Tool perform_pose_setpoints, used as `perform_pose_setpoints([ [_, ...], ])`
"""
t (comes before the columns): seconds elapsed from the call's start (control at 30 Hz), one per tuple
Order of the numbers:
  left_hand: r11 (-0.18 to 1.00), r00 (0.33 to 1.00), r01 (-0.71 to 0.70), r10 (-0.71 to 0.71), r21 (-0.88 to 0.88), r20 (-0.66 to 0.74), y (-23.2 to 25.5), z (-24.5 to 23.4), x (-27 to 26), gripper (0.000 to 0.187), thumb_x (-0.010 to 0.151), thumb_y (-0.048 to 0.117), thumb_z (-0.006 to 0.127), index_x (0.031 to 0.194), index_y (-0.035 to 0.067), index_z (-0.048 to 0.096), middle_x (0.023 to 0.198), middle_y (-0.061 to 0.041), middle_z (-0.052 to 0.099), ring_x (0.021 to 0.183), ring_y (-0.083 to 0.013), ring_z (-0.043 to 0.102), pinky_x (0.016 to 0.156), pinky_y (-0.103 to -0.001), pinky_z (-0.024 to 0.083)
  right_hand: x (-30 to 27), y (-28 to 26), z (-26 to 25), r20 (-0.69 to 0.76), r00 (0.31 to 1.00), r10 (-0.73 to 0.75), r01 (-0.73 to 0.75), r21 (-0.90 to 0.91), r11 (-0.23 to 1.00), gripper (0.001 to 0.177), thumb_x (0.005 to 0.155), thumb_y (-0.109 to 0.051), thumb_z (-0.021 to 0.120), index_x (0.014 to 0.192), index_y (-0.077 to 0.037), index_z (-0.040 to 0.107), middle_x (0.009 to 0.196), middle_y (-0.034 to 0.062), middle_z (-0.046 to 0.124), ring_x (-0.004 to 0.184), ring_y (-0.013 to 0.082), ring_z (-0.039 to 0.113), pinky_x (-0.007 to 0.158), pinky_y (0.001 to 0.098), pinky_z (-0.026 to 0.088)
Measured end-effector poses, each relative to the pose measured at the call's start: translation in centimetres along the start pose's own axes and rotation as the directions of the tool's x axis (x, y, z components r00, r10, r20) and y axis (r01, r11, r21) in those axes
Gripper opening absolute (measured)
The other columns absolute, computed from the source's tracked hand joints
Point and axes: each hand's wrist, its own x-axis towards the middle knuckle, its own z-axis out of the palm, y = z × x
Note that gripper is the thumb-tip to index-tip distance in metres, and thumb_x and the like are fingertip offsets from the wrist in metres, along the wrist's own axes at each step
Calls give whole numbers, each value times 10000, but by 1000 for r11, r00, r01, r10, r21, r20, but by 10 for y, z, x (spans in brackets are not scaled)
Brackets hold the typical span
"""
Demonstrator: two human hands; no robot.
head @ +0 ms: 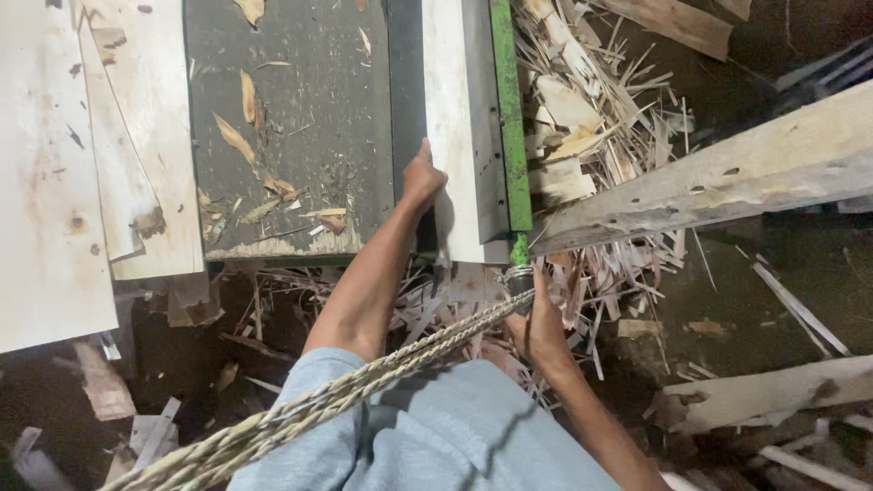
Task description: The person cuts thin wood sheets into narrow strips using a mechanical shear, feeding the wood into the blade by hand and operating the machine with a foot pedal.
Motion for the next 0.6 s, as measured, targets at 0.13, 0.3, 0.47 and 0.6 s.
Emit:
perform_pose_setpoints([
  [0.13,995,996,-91,90,-47,-15,-1,1,0,913,741,-43,640,1584,33,299,1418,-250,577,1283,-320,607,1063,-333,476,1,-32,-16,104,978,183,-190,64,980,799,854,-93,640,1563,-111,273,921,84,688,657,253,695,538,386,578],
  [0.3,995,999,-29,30,-91,12,11,-10,-13,898,757,-35,675,1573,58,312,1405,-218,607,1254,-279,636,1046,-310,493,-6,-50,-43,-114,789,-603,590,-129,797,774,818,24,715,1493,-24,338,988,172,645,793,243,655,651,366,544],
  [0.47,997,997,-68,66,-34,-42,4,1,-12,863,737,-23,630,1550,55,352,1339,-238,643,1219,-342,653,1023,-375,505,0,11,13,46,988,147,-147,-9,989,905,798,-16,583,1616,-108,206,788,140,673,627,275,662,587,426,551],
  [0.6,996,995,-35,42,78,-87,-9,11,4,862,749,-4,595,1575,70,363,1288,-279,649,1220,-397,636,1044,-417,494,20,65,63,-17,1000,18,-19,-45,999,817,817,-98,679,1534,-73,289,880,170,669,755,323,676,708,466,543],
])
